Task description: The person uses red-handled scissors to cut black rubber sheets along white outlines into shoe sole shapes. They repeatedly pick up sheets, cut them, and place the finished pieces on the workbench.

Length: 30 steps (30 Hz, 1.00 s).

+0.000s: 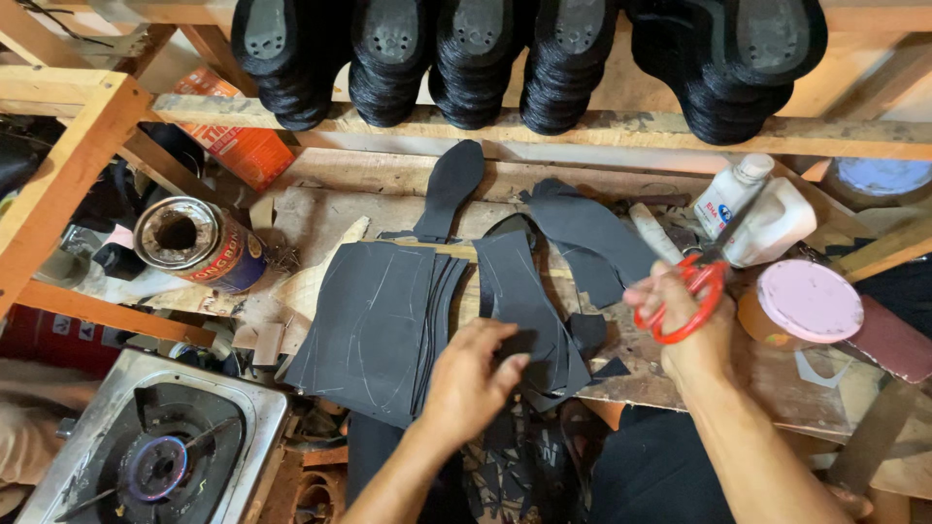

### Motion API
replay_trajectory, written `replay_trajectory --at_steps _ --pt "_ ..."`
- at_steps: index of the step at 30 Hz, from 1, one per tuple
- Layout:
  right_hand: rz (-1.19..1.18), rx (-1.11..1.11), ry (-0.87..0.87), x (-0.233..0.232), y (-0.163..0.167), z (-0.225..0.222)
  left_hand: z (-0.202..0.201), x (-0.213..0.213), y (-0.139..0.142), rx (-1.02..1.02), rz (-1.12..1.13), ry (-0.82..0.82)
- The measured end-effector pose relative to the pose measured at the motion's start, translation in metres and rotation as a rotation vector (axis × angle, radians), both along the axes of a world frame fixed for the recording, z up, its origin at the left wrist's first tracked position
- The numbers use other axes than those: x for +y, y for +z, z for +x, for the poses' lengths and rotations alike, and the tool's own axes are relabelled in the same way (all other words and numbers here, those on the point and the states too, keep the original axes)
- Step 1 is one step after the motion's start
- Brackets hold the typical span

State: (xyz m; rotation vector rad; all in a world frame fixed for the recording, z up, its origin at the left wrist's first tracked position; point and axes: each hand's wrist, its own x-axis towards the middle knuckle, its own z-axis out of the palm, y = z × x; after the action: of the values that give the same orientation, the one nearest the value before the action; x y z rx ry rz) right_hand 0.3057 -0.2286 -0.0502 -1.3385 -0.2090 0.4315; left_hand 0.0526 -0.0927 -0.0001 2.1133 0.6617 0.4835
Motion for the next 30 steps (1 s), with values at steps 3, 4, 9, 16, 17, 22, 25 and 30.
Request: replay_trajectory --at_steps 3,4,9,16,17,22,25,30 --pt "-0.258 -0.008 0.097 -0.003 -0.014 -0.009 0.005 -0.013 0.0 -0.024 0.409 -0.118" --pt "-0.279 -0.053 0.119 -0.005 -0.018 -0.012 0.008 -0.019 -0.002 -0.021 0.484 -0.167" --pt "-0.364 -0.185 0.212 -0.02 -0.026 -0.014 0.01 -0.037 -0.022 0.026 0.773 -0.251" --pt "-0.457 -0.259 0.247 -0.016 -0.02 -0.009 -0.005 -0.034 -0.014 0.107 0.601 -0.429" --pt "-0.451 -0.274 0.259 -0.016 -0.019 -0.007 -0.009 -0.033 -0.009 0.165 0.541 -0.5" --pt "-0.484 -0.202 0.291 -0.012 -0.017 -0.002 -0.024 -0.021 0.019 0.149 0.294 -0.766" --pt "-0.502 -0.196 0.288 -0.011 -0.014 -0.005 -0.021 -0.009 0.026 0.193 0.214 -0.524" --pt "-0.44 -0.302 0.289 -0.016 -0.008 -0.014 -0.014 -0.006 0.019 0.308 0.174 -0.108"
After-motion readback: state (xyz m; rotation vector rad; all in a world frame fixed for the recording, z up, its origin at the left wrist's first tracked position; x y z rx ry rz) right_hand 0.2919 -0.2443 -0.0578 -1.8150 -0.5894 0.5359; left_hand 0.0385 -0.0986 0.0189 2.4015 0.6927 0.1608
